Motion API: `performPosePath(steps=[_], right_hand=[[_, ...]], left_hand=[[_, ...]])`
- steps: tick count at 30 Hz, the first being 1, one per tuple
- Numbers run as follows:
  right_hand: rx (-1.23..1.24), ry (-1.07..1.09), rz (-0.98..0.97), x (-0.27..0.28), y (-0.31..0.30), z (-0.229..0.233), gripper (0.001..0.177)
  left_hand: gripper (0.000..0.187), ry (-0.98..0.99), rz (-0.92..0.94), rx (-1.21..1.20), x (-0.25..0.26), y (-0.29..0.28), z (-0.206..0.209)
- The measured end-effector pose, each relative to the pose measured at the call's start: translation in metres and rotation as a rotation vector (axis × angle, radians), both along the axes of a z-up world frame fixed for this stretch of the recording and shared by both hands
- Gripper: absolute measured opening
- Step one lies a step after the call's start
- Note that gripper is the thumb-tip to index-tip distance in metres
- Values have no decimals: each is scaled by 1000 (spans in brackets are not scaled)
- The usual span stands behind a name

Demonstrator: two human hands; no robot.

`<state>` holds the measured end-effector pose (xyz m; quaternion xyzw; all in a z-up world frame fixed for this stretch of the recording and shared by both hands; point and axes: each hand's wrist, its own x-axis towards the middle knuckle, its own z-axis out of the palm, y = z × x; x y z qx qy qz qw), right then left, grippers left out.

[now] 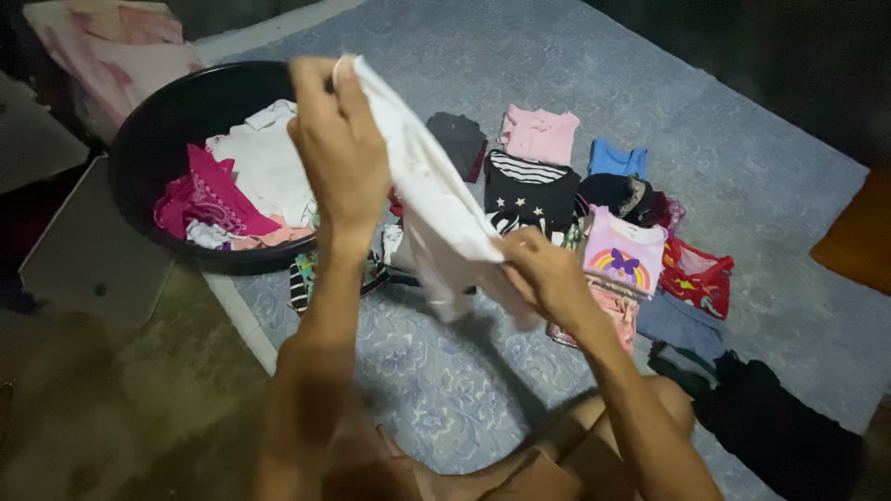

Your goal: The person folds multiple pieces of clean clothing, including shorts, tank tops, and a floral top, taken from a black basin. Each item is smoothed, folded into a compact rectangle, and placed into neat stacks on the floor.

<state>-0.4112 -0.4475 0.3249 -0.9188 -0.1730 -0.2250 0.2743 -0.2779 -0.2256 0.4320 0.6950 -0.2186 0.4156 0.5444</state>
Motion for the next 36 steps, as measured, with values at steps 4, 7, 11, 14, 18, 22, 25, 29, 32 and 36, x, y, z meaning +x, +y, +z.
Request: performPosePath(steps=[4,7,11,14,18,22,25,29,32,36], right_hand=[[-16,-299,82,-8,24,0,22],[216,-179,-46,-34,34,-23,12],[836,411,-282,-81,45,-86,20],[1176,750,-595,-122,41,-143,17],[1602,848,-727,-170,20,-217,16],[1769,793,-763,-197,-12,-275,17],[1647,944,-920,-191,-35,-300,24],[1499,707,-703,-183,-53,-317,15],[1421,669,-765,-189,-54,-319,23],[1473,492,-763,-196,-56,-301,31]], left_hand=[[12,-31,-49,-47,-1,-19,12],[17,-106,-93,15,20,-63,-7],[15,-128,-249,359,19,-165,-94],[19,-44,-520,650,-46,-197,-211],[24,90,-802,838,-146,-127,-367],[22,327,-749,888,-185,-23,-454],[21,466,-649,976,-181,32,-474],[20,631,-539,962,-164,78,-463],[19,751,-512,856,-152,95,-435],[19,858,-518,659,-122,101,-382]])
